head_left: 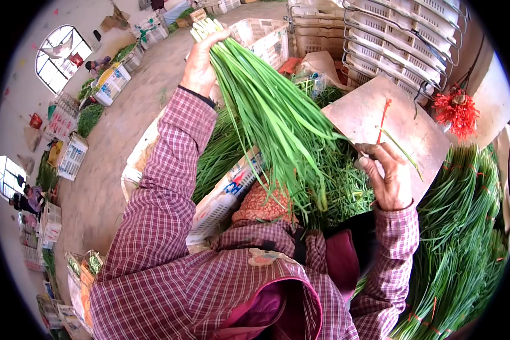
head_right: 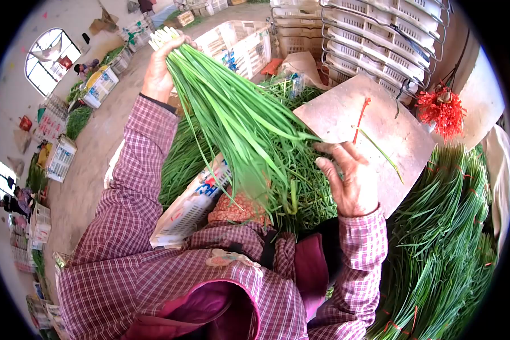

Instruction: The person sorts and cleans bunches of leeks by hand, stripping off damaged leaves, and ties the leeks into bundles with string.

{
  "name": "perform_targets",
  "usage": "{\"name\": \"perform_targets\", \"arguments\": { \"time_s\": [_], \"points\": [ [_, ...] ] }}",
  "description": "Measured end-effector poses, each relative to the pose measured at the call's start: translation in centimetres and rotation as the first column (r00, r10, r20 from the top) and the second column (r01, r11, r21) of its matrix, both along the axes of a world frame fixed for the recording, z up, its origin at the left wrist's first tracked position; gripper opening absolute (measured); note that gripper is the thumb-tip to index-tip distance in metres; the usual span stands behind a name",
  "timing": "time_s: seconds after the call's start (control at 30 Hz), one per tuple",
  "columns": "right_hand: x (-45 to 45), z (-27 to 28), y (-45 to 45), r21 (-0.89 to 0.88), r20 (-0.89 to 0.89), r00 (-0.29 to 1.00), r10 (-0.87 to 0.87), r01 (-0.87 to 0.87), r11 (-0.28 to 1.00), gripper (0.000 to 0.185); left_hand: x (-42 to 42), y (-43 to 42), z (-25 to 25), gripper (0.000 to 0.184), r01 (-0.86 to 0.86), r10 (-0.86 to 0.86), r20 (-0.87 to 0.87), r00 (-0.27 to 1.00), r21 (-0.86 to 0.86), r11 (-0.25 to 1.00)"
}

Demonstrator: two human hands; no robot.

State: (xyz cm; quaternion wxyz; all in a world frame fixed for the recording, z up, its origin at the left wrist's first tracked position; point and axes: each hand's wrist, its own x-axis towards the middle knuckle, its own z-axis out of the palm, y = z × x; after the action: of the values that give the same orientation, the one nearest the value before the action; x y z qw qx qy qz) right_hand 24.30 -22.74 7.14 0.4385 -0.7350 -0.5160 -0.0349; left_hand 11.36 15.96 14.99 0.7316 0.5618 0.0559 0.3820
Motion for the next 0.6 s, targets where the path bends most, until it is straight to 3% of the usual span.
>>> {"name": "perform_targets", "arguments": {
  "time_s": [0.03, 0.1, 0.17, 0.23, 0.3, 0.33, 0.43, 0.53, 0.57, 0.6],
  "points": [
    [-0.3, -0.3, 0.3, 0.017, -0.026, 0.999, 0.020, -0.019, 1.000, 0.021, 0.0, -0.2, 1.5, 0.015, 0.041, -0.043, 0.049, 0.998, 0.029, 0.999],
    [-0.8, -0.9, 0.8, 0.001, -0.046, 0.998, 0.030, -0.030, 1.000, 0.019, -0.1, 0.0, 4.1, 0.016, 0.022, -0.059, 0.138, 0.989, 0.256, 0.966],
    [-0.7, -2.2, 1.1, -0.034, -0.042, 0.999, 0.024, -0.026, 0.999, 0.017, -0.2, -2.5, 6.8, 0.023, -0.161, 0.082, 0.194, 0.978, 0.436, 0.886],
    [-0.8, -3.0, 1.6, -0.043, -0.059, 0.998, 0.037, -0.039, 0.998, 0.017, -0.6, -6.4, 8.9, 0.021, -0.412, 0.441, 0.195, 0.876, 0.778, 0.475],
    [-1.2, -3.4, 2.1, -0.032, -0.052, 0.997, 0.059, -0.061, 0.998, 0.017, 0.4, -8.0, 8.6, 0.016, -0.472, 0.239, 0.426, 0.873, 0.861, 0.188],
    [-1.3, -3.5, 2.4, -0.044, -0.060, 0.996, 0.058, -0.061, 0.997, 0.017, 0.6, -7.8, 7.9, 0.019, -0.419, 0.190, 0.404, 0.895, 0.907, 0.043],
    [-1.8, -4.2, 3.0, -0.063, -0.073, 0.995, 0.066, -0.071, 0.995, 0.016, 1.5, -8.1, 2.3, 0.019, -0.302, 0.207, 0.416, 0.886, 0.854, -0.424],
    [-2.0, -5.4, 3.0, -0.080, -0.089, 0.992, 0.085, -0.092, 0.993, 0.016, 0.1, -11.4, -7.8, 0.012, -0.056, 0.239, 0.168, 0.956, 0.910, -0.412],
    [-1.9, -6.3, 3.0, -0.090, -0.088, 0.992, 0.095, -0.102, 0.991, 0.016, -1.2, -13.0, -10.9, 0.011, 0.123, 0.268, -0.009, 0.963, 0.904, -0.409],
    [-1.9, -7.5, 3.1, -0.080, -0.101, 0.990, 0.103, -0.111, 0.991, 0.016, -1.8, -13.9, -16.2, 0.015, 0.156, 0.232, -0.066, 0.970, 0.905, -0.395]
  ]
}}
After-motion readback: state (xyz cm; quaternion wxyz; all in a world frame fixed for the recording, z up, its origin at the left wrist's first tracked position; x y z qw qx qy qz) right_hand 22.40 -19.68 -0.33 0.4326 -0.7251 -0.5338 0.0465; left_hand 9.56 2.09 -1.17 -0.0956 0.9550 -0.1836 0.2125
